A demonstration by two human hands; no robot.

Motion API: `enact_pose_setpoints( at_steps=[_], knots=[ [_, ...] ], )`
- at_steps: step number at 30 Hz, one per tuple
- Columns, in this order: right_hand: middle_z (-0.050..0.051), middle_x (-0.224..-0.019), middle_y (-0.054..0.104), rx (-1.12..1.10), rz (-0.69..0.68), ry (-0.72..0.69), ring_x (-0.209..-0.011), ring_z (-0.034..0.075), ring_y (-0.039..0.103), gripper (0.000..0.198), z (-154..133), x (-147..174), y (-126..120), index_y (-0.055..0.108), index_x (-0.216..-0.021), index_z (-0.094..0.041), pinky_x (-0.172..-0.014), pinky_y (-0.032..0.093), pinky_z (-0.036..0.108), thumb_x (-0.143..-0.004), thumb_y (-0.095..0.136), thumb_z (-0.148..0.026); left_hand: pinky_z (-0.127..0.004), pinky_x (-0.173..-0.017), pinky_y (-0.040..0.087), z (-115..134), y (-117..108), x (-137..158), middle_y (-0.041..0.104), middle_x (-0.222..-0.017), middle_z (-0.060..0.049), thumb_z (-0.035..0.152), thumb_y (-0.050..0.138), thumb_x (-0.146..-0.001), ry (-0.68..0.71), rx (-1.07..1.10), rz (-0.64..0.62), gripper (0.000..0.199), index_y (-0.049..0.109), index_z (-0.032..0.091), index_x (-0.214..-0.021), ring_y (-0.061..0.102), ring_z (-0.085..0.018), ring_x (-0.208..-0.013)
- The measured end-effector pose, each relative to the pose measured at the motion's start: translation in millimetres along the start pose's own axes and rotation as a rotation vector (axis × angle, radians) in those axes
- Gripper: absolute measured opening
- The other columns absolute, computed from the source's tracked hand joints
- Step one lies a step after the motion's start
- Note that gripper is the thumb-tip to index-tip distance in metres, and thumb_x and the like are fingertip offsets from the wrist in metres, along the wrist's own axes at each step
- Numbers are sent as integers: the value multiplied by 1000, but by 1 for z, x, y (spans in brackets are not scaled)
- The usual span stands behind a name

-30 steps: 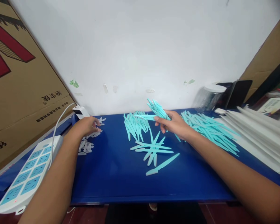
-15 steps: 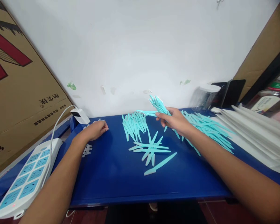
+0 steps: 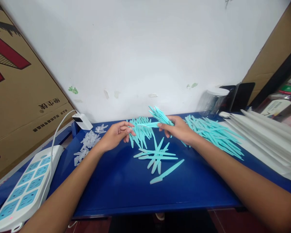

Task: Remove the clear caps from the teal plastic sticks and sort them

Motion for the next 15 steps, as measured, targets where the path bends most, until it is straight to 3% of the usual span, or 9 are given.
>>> enact_pose_setpoints(
  at_steps=[10,15],
  knots=[
    [1,-64,64,-7,-29,8,-50,14,54,30,-3,1,1,67,-83,-18,-52,39,28,-85,71,-48,-26,-55,51,-1,1,0,69,-68,-3,50,81,-82,19,13,262,42,76,13,-102,60,-13,-57],
    [0,-61,63,-9,-25,25,-49,13,53,30,-3,2,1,67,-81,-19,-52,37,27,-85,73,-47,-27,-55,51,-1,-3,2,73,-71,-5,47,85,-78,24,25,318,43,79,13,-103,66,-16,-61]
  ],
)
Point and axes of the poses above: each hand's wrist, its own x-axis away from the middle knuckle, its own y-axis out of the palm, z = x × y, the point moved 5 cm from there along -x, towards the middle knuckle
